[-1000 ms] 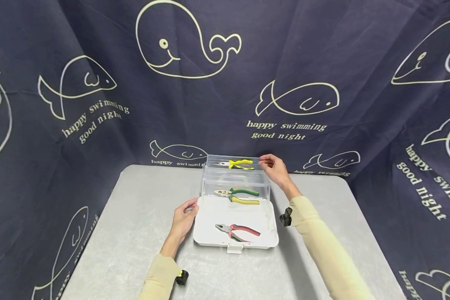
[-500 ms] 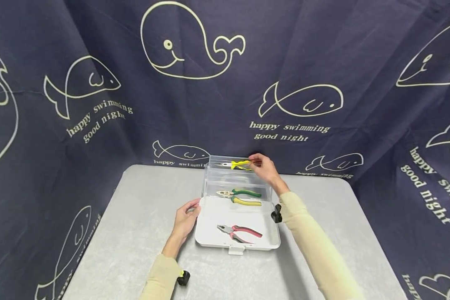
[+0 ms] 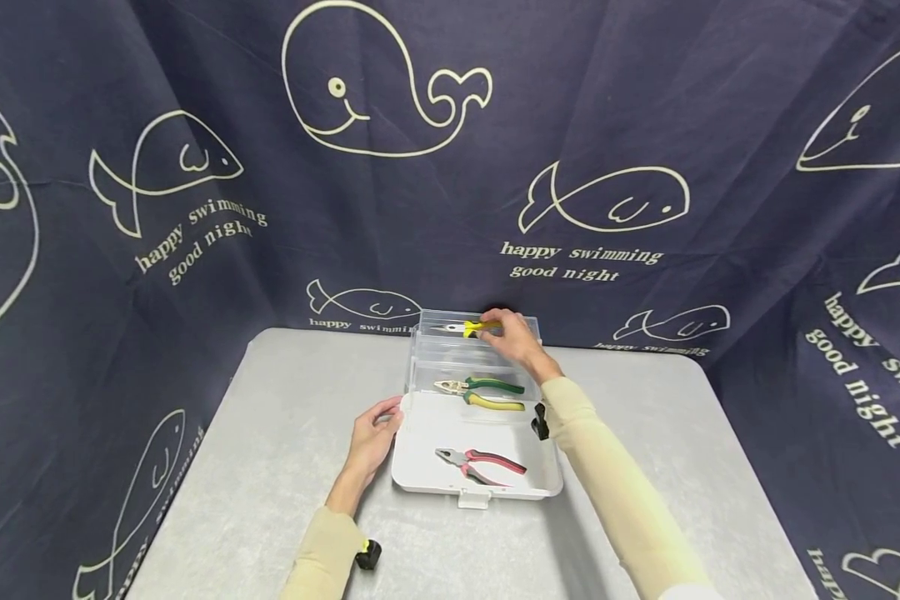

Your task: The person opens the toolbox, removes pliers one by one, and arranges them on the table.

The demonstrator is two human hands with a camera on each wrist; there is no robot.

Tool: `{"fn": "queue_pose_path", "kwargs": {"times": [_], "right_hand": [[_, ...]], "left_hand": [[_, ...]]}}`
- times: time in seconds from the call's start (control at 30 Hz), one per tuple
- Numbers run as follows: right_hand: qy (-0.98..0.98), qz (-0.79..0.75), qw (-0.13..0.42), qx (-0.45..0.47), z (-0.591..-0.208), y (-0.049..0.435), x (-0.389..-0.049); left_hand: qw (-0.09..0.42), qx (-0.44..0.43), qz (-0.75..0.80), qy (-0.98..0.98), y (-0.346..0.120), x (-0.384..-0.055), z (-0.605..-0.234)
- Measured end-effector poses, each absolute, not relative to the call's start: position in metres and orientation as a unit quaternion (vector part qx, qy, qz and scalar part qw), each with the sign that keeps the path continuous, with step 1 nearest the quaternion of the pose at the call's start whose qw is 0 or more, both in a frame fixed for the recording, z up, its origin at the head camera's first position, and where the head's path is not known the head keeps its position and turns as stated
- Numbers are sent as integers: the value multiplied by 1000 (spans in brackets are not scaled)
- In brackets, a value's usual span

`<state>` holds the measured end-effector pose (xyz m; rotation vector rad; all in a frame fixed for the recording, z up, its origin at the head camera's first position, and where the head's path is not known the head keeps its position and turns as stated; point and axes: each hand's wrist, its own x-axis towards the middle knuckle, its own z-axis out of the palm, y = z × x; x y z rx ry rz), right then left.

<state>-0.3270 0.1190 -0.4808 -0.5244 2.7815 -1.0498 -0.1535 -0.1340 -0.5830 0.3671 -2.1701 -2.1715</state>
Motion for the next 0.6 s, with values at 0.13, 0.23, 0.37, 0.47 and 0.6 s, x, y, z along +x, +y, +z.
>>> {"fn": "queue_pose_path", "kwargs": {"times": [0.13, 0.23, 0.37, 0.47, 0.6], "right_hand": [[927, -306, 61, -210, -481, 118, -328], [933, -265, 65, -234, -479, 115, -329], [939, -228, 91, -241, -474, 111, -329], [941, -210, 108, -243, -470, 109, -328], [942, -199, 117, -245, -468, 108, -327]], "left_hand": [[23, 123, -700, -703, -133, -154, -584], [22, 127, -700, -703, -134, -155, -584], [23, 125, -700, -703, -135, -154, -583], [22, 124, -699, -703, -135, -153, -582], [14, 125, -701, -702, -134, -154, -584]]}}
